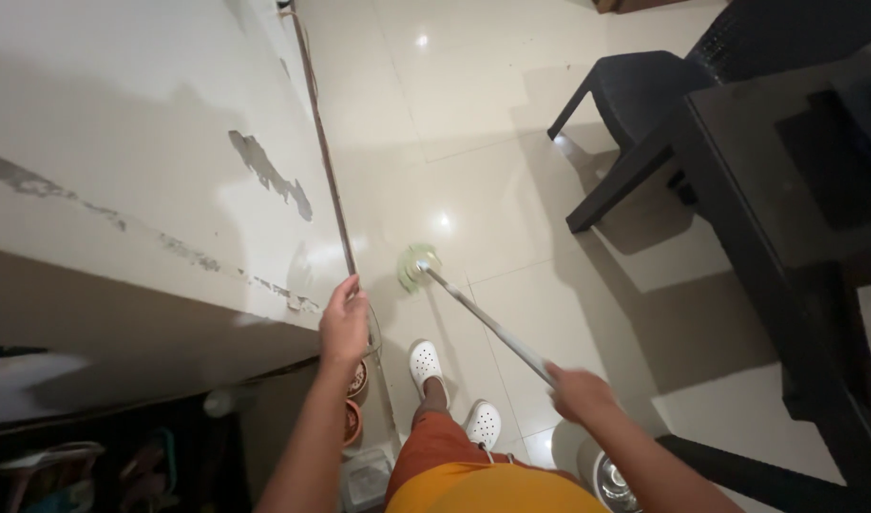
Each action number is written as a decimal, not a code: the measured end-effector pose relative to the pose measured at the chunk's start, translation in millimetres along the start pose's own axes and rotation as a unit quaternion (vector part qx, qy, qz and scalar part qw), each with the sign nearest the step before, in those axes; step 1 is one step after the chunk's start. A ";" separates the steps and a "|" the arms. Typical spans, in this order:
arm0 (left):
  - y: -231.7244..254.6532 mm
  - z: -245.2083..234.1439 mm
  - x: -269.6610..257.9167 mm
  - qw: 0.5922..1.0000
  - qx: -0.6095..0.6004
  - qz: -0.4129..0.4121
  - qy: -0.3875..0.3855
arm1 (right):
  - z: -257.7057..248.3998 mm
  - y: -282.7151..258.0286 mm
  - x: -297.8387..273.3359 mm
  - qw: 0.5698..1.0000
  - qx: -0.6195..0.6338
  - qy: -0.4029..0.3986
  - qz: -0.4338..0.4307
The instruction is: The person mops the floor by hand using a mop and a spin-dry bucket, repeatedly dunking the mop and spinning it dry between strokes on the floor surface.
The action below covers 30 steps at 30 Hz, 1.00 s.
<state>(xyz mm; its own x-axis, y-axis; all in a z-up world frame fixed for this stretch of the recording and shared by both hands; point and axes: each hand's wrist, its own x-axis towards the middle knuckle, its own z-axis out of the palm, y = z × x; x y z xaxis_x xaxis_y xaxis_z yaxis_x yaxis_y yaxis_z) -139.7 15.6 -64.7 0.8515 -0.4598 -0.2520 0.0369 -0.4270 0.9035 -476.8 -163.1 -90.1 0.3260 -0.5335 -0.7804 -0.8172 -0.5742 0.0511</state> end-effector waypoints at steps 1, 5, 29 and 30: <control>2.3 6.2 1.8 1.000 0.003 0.021 -0.007 | -9.4 -11.6 10.7 0.999 -0.027 0.008 -0.018; 6.8 24.8 2.6 0.999 0.003 0.032 -0.035 | -25.5 -27.5 29.9 0.995 0.077 0.063 -0.010; 45.1 17.5 66.6 0.994 0.085 -0.019 -0.063 | -74.4 -45.6 137.4 0.986 0.157 0.025 0.043; 49.4 15.3 71.4 0.995 0.073 -0.015 -0.064 | -99.0 -57.9 146.8 0.986 0.158 0.055 0.009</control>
<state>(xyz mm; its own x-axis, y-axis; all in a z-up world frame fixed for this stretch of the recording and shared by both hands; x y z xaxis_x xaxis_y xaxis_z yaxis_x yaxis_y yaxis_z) -85.2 -50.2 -43.4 0.7768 -0.5365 -0.3298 -0.0220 -0.5464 0.8372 -334.6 -269.7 -146.0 0.3462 -0.6160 -0.7076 -0.9247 -0.3514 -0.1466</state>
